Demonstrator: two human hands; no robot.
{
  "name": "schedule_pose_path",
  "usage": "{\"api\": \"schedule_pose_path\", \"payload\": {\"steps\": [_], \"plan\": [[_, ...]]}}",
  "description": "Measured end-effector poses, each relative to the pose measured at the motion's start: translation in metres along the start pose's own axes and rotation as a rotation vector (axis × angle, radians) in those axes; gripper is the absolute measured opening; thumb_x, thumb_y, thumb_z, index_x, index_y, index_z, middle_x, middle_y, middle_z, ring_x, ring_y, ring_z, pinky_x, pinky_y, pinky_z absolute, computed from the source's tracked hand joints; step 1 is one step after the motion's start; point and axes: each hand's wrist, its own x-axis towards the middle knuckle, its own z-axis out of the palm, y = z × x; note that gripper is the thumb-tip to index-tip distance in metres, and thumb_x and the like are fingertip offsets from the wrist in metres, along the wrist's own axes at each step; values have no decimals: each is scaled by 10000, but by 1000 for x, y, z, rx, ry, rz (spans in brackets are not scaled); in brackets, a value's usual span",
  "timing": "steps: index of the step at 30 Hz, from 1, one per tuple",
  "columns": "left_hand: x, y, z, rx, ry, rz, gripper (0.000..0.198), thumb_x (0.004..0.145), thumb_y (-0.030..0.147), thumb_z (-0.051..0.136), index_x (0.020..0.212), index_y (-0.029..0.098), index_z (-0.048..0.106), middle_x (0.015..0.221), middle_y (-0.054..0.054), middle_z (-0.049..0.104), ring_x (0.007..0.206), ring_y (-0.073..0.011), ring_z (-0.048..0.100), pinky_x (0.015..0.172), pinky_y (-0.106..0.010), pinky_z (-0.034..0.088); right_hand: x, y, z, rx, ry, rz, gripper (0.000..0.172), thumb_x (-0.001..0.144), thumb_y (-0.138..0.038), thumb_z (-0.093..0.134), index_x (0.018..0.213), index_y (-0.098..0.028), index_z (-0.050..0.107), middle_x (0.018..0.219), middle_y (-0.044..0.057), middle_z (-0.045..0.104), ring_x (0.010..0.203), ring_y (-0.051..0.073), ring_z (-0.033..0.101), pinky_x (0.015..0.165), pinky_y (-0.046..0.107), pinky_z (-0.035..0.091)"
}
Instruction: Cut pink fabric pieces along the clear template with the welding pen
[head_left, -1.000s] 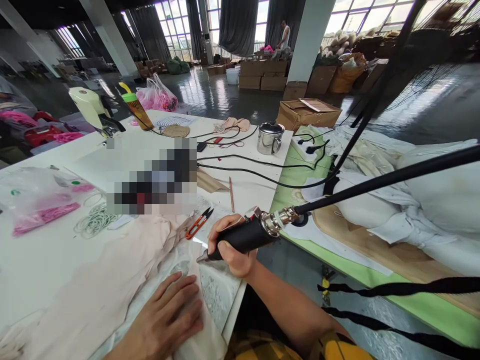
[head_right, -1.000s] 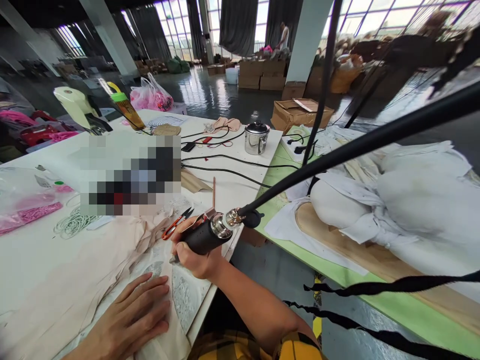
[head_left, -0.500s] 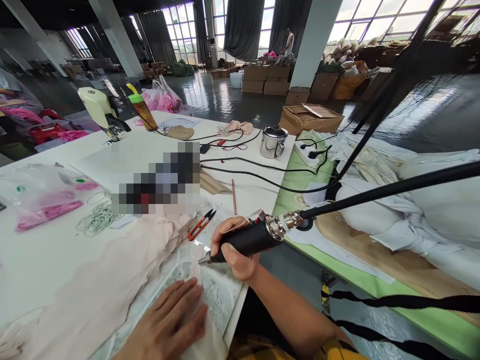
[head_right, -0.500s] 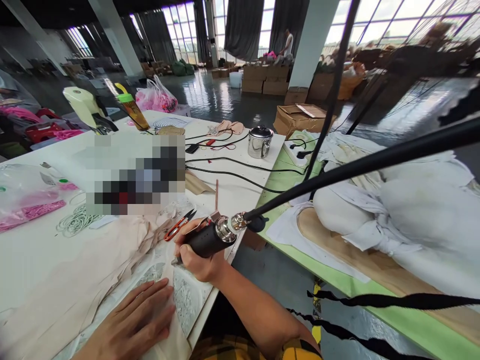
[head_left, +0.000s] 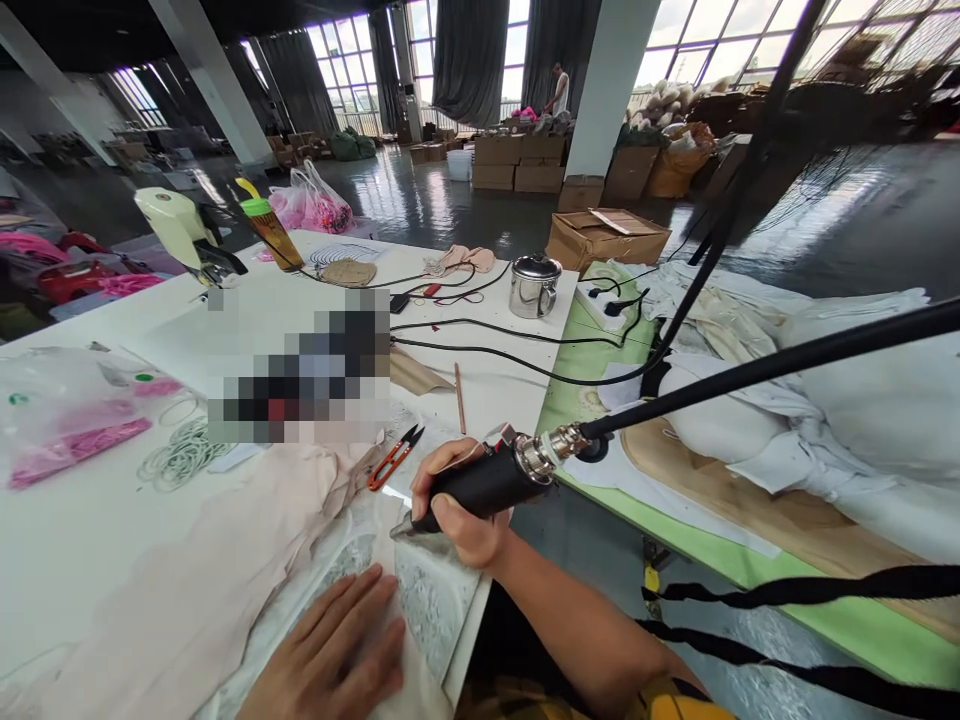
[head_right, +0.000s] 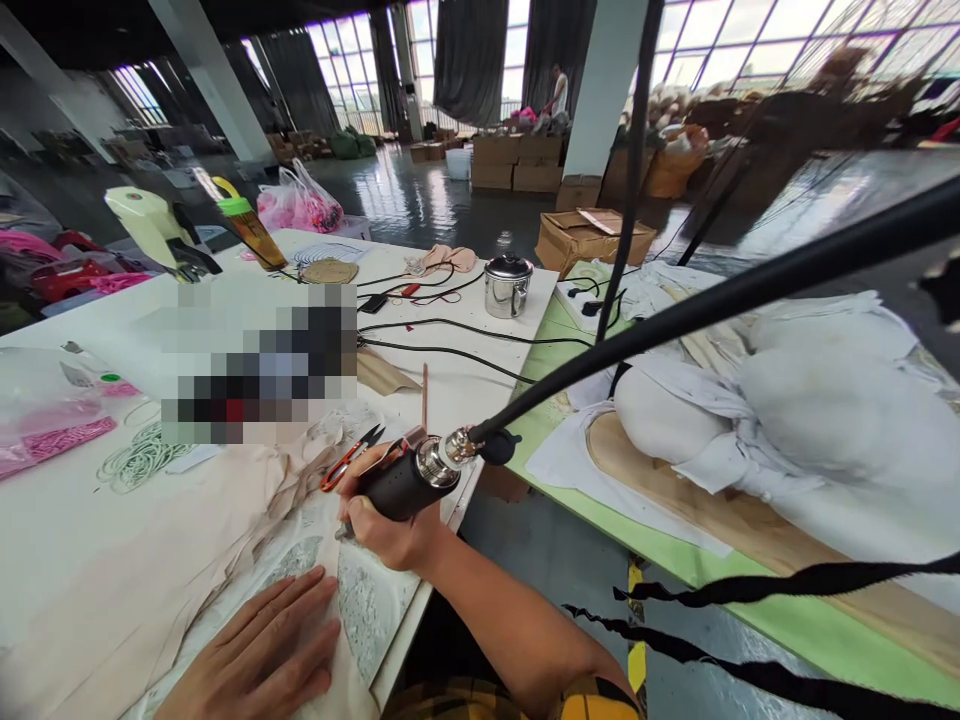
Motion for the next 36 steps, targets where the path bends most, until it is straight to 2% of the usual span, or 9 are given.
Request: {"api": "schedule_pose_path", "payload": {"steps": [5,8,11,14,18,22,28,36], "plan": [[-3,4,10,25,63,-22,143,1020,190,584,1123,174,682,1337,-145,663,1358,-283,539,1102,-437,501,-2,3,-2,3,26,-61,219,831,-439,708,848,-246,606,658,-24,607,502,129,576,507,286,519],[-6,7,16,30,115,-57,133,1024,263,596,1089,179,676,1325,-165,662,1359,-288,534,1076,-434,509,-7,5,-3,3,49,-66,198,831,-393,719,897,-250,599,702,-22,621,527,133,594,522,287,524],[-9,12,20,5,110,-120,168,997,334,643,1091,199,676,1359,-161,638,1335,-293,552,1060,-424,508,-11,3,-3,2,74,-60,196,834,-376,712,919,-246,592,760,-16,628,536,132,597,518,295,524],[-8,17,17,-6,65,-165,231,965,385,687,1133,226,674,1378,-140,628,1318,-296,565,1057,-427,502,-12,2,-2,8,87,-61,194,822,-368,712,922,-246,600,787,-17,623,546,130,603,527,297,519],[0,20,6,-12,47,-186,226,1001,408,631,1121,222,675,1328,-137,665,1278,-294,600,1037,-420,503,-15,-2,-1,15,94,-37,176,817,-360,692,930,-258,605,793,-24,600,560,126,597,535,290,513],[4,20,-4,-31,13,-187,220,1009,405,623,1101,213,679,1327,-127,671,1246,-276,623,1020,-387,507,-25,-18,-4,12,73,29,169,810,-363,672,934,-261,620,783,-14,585,554,134,579,508,288,506],[3,24,-1,-67,26,-212,203,1004,383,634,1078,197,668,1320,-144,667,1237,-297,621,1003,-409,498,-37,-41,-4,42,34,102,152,800,-318,662,927,-234,651,760,-1,576,539,119,547,487,264,494],[2,24,3,-77,57,-231,211,1022,405,600,1060,206,657,1290,-128,677,1220,-288,621,994,-401,477,-37,-35,-1,-4,-4,112,149,817,-345,648,925,-243,636,747,-2,548,531,129,530,473,279,493]]}}
